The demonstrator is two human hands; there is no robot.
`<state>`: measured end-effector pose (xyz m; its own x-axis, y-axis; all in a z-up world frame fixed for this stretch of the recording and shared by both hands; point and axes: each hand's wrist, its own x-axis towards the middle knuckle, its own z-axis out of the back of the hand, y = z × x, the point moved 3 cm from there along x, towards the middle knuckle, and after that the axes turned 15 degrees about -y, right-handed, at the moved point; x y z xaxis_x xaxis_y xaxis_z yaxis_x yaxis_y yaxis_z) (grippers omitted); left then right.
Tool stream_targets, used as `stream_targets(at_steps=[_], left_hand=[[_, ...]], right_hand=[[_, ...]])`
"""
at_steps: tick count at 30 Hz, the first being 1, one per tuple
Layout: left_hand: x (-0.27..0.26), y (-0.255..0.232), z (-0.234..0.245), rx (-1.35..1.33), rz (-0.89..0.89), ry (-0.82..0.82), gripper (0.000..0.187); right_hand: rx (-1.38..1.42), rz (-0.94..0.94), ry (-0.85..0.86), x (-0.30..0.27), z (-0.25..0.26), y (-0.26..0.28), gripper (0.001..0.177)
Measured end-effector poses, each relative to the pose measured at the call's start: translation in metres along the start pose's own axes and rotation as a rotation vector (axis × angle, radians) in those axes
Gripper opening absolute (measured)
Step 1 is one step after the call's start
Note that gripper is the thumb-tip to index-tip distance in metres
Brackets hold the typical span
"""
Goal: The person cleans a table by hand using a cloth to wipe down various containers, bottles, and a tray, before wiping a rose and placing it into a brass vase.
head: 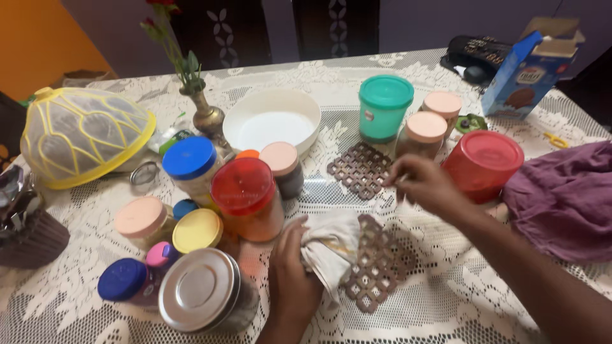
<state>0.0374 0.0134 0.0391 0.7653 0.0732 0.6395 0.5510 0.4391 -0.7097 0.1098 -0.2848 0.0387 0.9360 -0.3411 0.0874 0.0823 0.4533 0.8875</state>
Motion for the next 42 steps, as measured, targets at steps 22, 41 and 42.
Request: stream_targets(at_steps=[22, 41, 42], left_hand=[[0.037, 0.0, -0.027, 0.1, 0.127, 0.18, 0.05], [0.023, 0.033, -0.039, -0.101, 0.25, 0.042, 0.061], [0.02, 0.032, -0.039, -0.13, 0.269, 0.005, 0.065]], right_hand=[[-0.654, 0.049, 0.381, -0.081, -0.056, 0.016, 0.052], [-0.023, 0.052, -0.181, -0.025, 0.028, -0.011, 0.027], [0.013, 0.067, -0.273, -0.01, 0.031, -0.007, 0.025]])
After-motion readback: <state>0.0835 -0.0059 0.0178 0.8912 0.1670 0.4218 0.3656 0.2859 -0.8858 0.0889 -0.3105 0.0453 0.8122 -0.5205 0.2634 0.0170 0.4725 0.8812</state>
